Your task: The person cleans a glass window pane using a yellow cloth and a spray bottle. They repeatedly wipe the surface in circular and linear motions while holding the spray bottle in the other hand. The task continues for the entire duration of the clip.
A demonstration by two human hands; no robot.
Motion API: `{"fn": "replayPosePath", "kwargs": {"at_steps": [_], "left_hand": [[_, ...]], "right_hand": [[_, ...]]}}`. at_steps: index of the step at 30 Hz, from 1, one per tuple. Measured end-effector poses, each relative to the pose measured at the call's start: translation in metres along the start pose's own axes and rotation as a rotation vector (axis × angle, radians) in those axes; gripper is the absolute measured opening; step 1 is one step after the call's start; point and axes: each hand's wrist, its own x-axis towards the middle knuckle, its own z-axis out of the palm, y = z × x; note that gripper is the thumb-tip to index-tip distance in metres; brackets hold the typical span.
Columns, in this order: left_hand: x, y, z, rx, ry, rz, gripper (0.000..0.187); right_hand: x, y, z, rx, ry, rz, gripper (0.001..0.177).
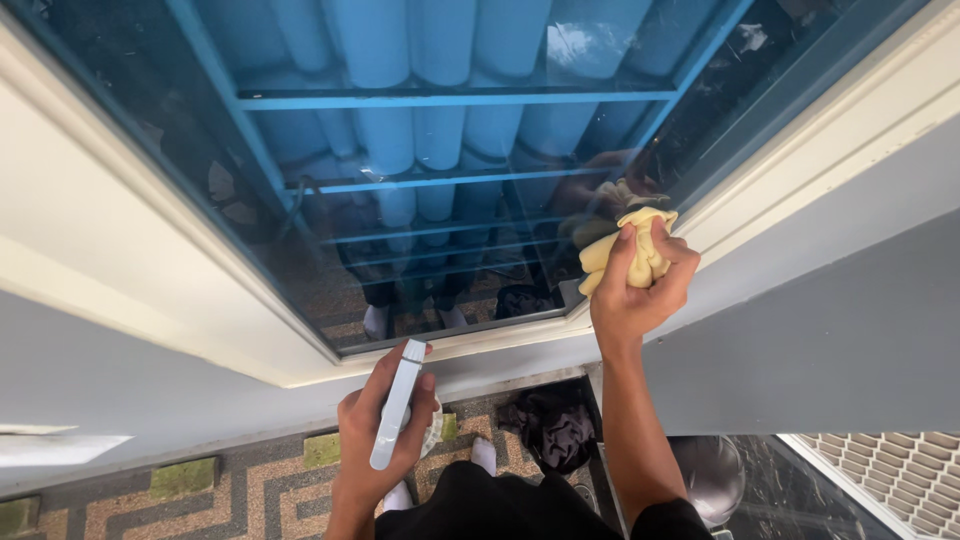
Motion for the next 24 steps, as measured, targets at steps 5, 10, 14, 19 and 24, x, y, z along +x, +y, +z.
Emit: {"fn": "replayPosePath", "kwargs": {"at_steps": [5, 10, 14, 19, 24], "left_hand": [[-0.004, -0.004, -0.024, 0.010, 0.011, 0.006, 0.033], [-0.011, -0.008, -0.056, 0.013, 0.025, 0.005, 0.033], [-0.019, -0.014, -0.085, 0.034, 0.050, 0.031, 0.034], [-0.029, -0.020, -0.117, 0.053, 0.099, 0.027, 0.037], [-0.040, -0.020, -0.140, 0.044, 0.123, 0.010, 0.035]], "right_hand": [[-0.012, -0.039, 0.023, 0.001, -0.047, -0.028, 0.020], [-0.031, -0.090, 0.063, 0.127, -0.124, -0.119, 0.023], [-0.042, -0.137, 0.093, 0.112, -0.150, -0.236, 0.028], [-0.059, -0.182, 0.128, 0.173, -0.166, -0.306, 0.029], [-0.075, -0.207, 0.148, 0.258, -0.172, -0.274, 0.031]]}}
